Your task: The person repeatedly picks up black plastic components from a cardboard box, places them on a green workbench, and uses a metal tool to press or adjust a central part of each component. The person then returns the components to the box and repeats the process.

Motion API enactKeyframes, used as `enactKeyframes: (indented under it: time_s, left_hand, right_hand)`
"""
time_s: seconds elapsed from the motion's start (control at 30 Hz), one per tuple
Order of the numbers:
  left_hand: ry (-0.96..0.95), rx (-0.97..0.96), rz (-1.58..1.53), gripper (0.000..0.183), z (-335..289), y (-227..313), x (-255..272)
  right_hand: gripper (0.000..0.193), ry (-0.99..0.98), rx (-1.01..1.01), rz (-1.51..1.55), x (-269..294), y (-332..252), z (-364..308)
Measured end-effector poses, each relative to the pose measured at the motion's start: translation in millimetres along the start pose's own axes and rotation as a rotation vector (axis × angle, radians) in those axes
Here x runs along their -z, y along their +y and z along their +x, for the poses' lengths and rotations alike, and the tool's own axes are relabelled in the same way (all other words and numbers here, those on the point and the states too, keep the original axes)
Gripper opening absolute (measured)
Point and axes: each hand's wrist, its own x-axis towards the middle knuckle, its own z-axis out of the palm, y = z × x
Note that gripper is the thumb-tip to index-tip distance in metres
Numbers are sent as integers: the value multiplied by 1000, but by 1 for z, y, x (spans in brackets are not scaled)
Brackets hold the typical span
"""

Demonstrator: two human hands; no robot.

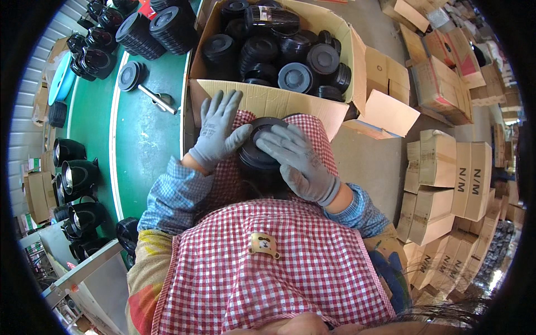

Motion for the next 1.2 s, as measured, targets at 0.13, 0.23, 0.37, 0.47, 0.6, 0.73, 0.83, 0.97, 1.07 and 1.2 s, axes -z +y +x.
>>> enactKeyframes:
  time_s: [0.13,0.23,0.37,0.47,0.6,0.73,0.83,0.97,1.07,1.2]
  left_hand:
    - [-130,-366,-233,92,-2,66,25]
    - [1,-39,-115,91,-3,-6,-5]
    - [-120,-326,-208,93,2,58,26]
    - [-105,-11,-152,97,13,3,6]
    - [-167,-296,-160,94,4,49,29]
    - [-161,65,38,98,-5,-13,-6]
    - [-157,-245,-76,92,2,48,21]
    - [-122,-10,-68,96,-7,-7,-8]
    - [-146,-245,-177,101,3,42,18]
    - [-207,34,-5,102,-2,-8,-8]
  right_hand:
    - [44,157,-220,236,-10,19,2]
    - [43,-90,85,29,7,-12,5]
    - [50,97,-273,120,-2,33,-1]
    - [47,-64,125,-24,7,-13,1]
    - [52,-1,-212,40,7,30,5]
    - [67,-157,30,183,9,-13,-1]
    - [61,-21,-159,251,-2,33,0]
    - [66,-176,23,169,7,3,-6]
    - [72,0,-197,360,8,37,3]
    - [65,-102,73,225,5,3,-12]
